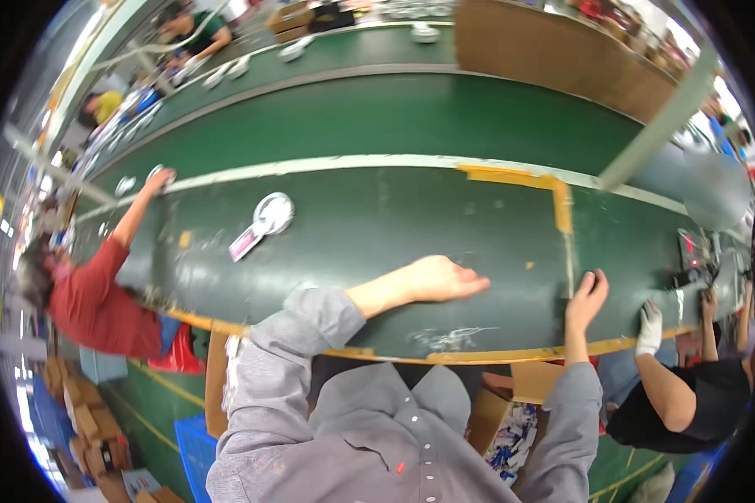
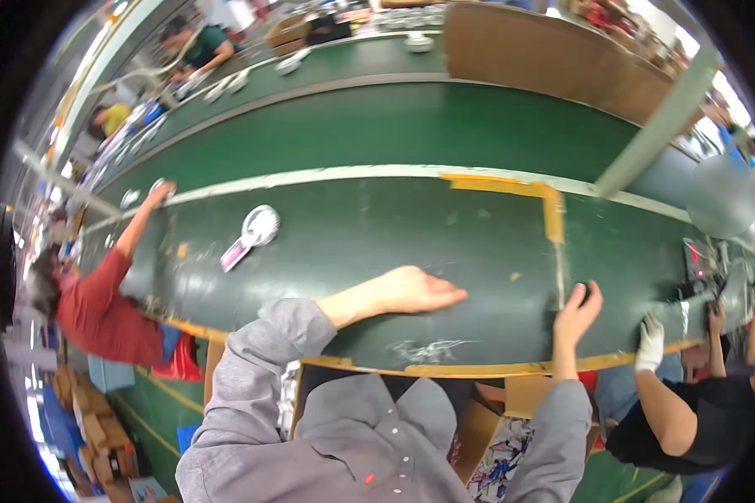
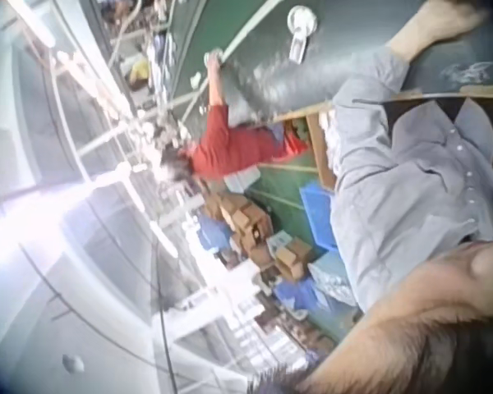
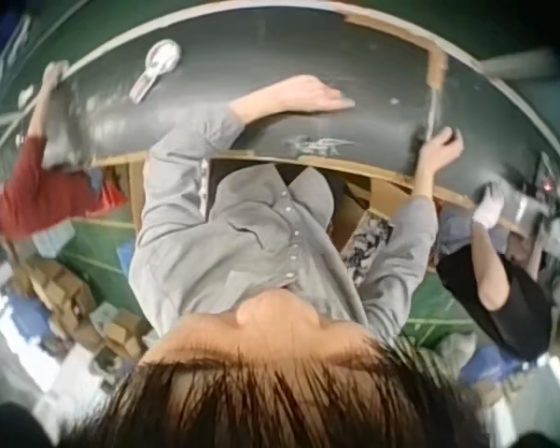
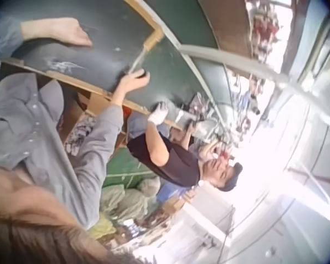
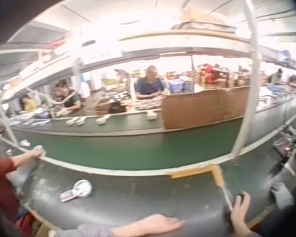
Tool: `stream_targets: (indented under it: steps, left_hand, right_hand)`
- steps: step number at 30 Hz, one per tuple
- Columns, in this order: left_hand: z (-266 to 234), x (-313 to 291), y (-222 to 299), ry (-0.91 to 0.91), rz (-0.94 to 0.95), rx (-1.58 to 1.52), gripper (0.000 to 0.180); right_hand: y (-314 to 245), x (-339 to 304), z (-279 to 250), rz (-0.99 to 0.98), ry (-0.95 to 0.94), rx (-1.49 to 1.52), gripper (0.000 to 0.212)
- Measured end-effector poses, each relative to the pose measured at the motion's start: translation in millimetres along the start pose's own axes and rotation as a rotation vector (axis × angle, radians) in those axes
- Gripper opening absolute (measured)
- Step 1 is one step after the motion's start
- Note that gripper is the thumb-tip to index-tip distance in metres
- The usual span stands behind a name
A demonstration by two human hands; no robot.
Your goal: The person assembles handheld fans by connecting circuit boards, batteries, and plastic handles to fan heads by hand, places the components onto the conveyor belt, and rests their hands on the conveyor table.
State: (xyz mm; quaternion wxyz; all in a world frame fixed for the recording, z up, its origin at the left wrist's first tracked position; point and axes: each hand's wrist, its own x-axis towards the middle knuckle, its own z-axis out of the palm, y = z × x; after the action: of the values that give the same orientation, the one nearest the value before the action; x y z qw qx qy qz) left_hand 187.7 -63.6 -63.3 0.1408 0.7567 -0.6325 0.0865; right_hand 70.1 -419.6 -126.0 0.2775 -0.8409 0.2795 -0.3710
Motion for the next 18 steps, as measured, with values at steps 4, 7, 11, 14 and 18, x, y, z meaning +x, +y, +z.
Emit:
stream_targets:
  steps: [4,7,11,14,18]
  left_hand:
    - [-108,-129,-37,-0.106,-0.960,0.243,0.037]
    - [-154,-220,-61,0.149,-1.227,0.554,0.084]
    - [-126,-288,-69,0.115,-1.260,0.083,0.108]
    - [-101,-268,-66,0.330,-1.178,0.181,0.099]
    - [-103,-164,-18,0.451,-1.083,-0.091,0.105]
  right_hand:
    - [-4,3,-2,-0.058,-0.030,-0.077,0.044]
    - [0,3,-10,-0.101,0.036,-0.137,0.044]
    - [-58,-7,-25,-0.198,-0.013,-0.184,0.036]
    - [-77,-42,-21,-0.349,0.056,-0.086,0.043]
    - [-126,-103,-36,-0.373,-0.171,0.249,0.047]
